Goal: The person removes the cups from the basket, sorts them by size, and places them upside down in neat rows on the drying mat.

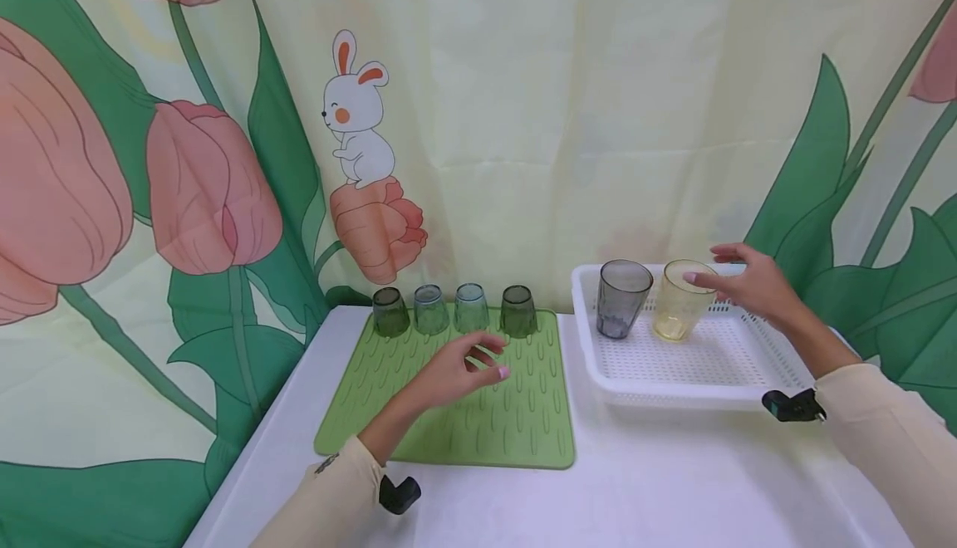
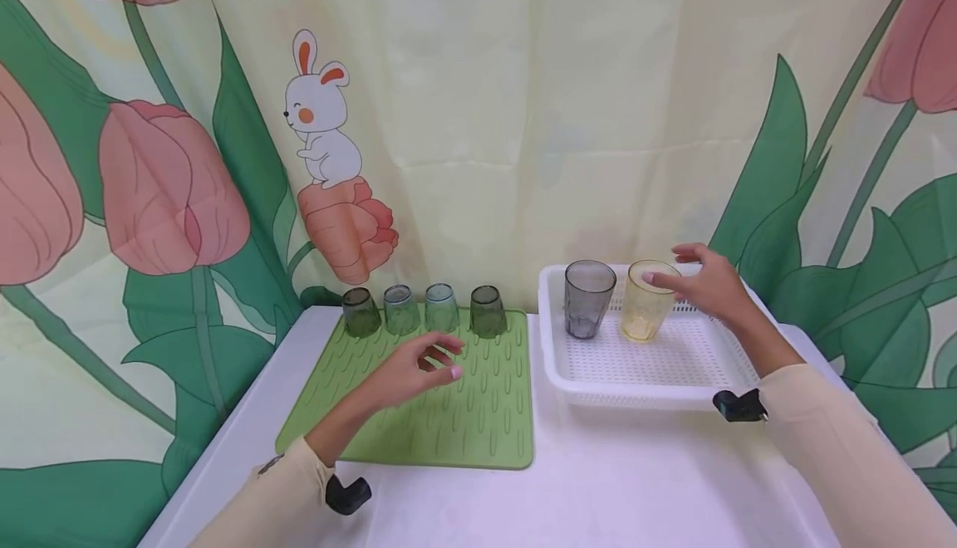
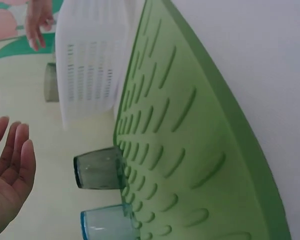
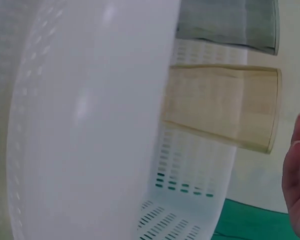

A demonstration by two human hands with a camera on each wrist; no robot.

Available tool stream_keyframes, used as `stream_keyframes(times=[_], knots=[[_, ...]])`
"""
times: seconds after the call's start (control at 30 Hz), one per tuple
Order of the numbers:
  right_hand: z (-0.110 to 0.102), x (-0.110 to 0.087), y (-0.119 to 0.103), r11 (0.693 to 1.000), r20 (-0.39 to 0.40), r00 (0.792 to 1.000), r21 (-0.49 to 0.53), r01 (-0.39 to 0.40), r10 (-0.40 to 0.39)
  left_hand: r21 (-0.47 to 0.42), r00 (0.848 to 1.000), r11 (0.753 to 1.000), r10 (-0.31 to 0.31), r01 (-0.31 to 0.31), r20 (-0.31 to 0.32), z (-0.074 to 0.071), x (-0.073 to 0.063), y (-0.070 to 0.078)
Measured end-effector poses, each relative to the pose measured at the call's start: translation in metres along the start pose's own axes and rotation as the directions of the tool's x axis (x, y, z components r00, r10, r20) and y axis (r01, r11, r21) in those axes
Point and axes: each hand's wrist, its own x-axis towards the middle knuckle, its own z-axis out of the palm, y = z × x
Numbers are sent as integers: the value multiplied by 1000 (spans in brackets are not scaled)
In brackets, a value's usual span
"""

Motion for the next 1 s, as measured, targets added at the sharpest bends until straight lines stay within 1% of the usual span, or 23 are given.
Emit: stream_keyframes(times=[0.1,0.23,0.33,0.47,0.57,0.77,1.0], knots=[[-2,6,3,998,64,997,-48,-44,47,-7,1000,1000,11,-11,2,2,5,2],[-2,13,5,993,167,981,-69,-91,102,-6,1000,1000,18,-18,11,4,10,6],[0,16,8,993,224,968,-62,-99,110,-3,1000,1000,19,-19,20,6,14,8],[2,20,11,994,280,955,-64,-87,102,1,999,1000,12,-12,31,8,18,9],[3,21,12,994,300,949,-78,-75,96,3,999,1000,10,-10,37,9,21,9],[3,22,11,993,310,947,-104,-60,90,-1,999,1000,4,-4,49,11,23,10],[4,19,10,988,311,944,-137,-69,109,-4,999,1000,-3,4,54,14,25,11]])
